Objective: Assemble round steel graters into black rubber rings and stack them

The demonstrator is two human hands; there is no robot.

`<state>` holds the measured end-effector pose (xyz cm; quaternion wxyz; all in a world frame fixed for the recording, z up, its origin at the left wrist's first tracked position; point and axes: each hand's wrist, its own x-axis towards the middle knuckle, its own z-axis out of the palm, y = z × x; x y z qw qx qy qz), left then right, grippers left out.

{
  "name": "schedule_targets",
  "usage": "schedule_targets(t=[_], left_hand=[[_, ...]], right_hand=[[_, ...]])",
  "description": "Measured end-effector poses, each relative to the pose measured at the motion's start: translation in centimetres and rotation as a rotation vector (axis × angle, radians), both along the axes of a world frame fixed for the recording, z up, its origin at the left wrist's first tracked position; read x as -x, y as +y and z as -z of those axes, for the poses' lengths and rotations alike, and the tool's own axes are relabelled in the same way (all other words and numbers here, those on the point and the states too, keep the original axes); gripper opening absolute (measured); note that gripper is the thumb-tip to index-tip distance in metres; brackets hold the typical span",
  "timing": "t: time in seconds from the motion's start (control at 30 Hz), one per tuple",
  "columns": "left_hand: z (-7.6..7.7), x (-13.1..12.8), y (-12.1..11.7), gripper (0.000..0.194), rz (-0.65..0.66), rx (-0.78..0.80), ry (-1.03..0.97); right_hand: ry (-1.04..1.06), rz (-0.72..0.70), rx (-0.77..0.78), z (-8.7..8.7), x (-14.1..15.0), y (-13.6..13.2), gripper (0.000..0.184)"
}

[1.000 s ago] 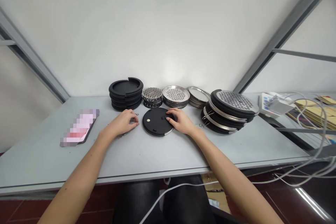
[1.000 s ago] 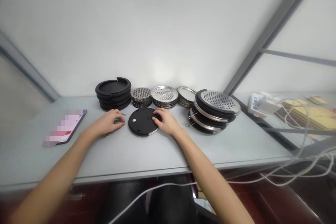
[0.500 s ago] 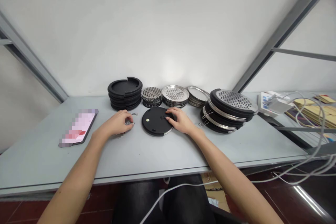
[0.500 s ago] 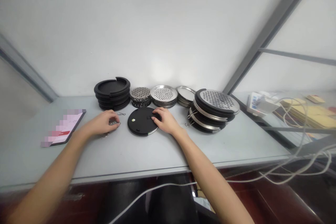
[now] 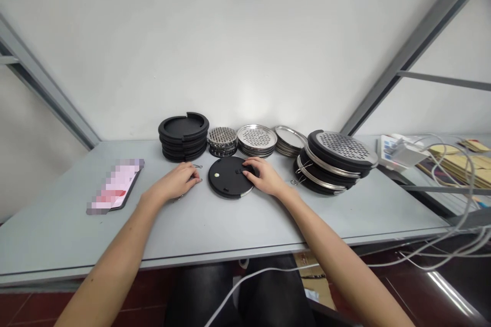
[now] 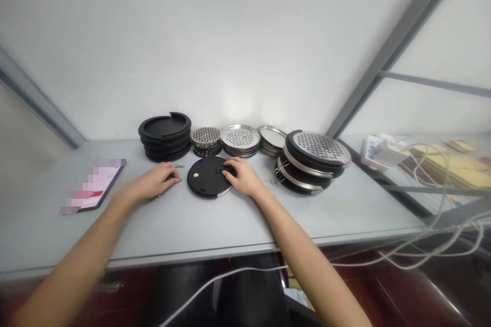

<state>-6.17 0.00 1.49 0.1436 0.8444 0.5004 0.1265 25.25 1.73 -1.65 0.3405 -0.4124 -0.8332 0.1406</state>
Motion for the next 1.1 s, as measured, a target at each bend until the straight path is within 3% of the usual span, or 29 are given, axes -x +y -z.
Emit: schedule_targets(t=[0.3, 0.57, 0.73, 0.93, 1.1], left_hand=[[-0.2, -0.7, 0.0, 0.027, 0.011, -0.064, 0.009], [-1.5, -1.7, -0.7, 0.027, -0.070, 0.024, -0.297], [-1.7, -3.4, -0.5, 0.024, -0.098, -0.113, -0.490], [-1.1, -6.9, -1.2, 0.038, 0.059, -0.042, -0.545], [-0.2, -7.6, -1.7, 0.051, 0.088, -0.028, -0.470]], right_hand=[[0.002, 0.003, 0.002, 0.1, 0.0, 0.0, 0.026], [0.058, 0.068, -0.038, -0.3, 0.3, -0.3, 0.025], [0.107, 0.009, -0.062, -0.6, 1.0, -0.9, 0.025], [0.130, -0.073, -0.098, -1.2, 1.7, -1.7, 0.028], [0.144, -0.175, -0.059, -1.7, 2.0, -2.3, 0.020]])
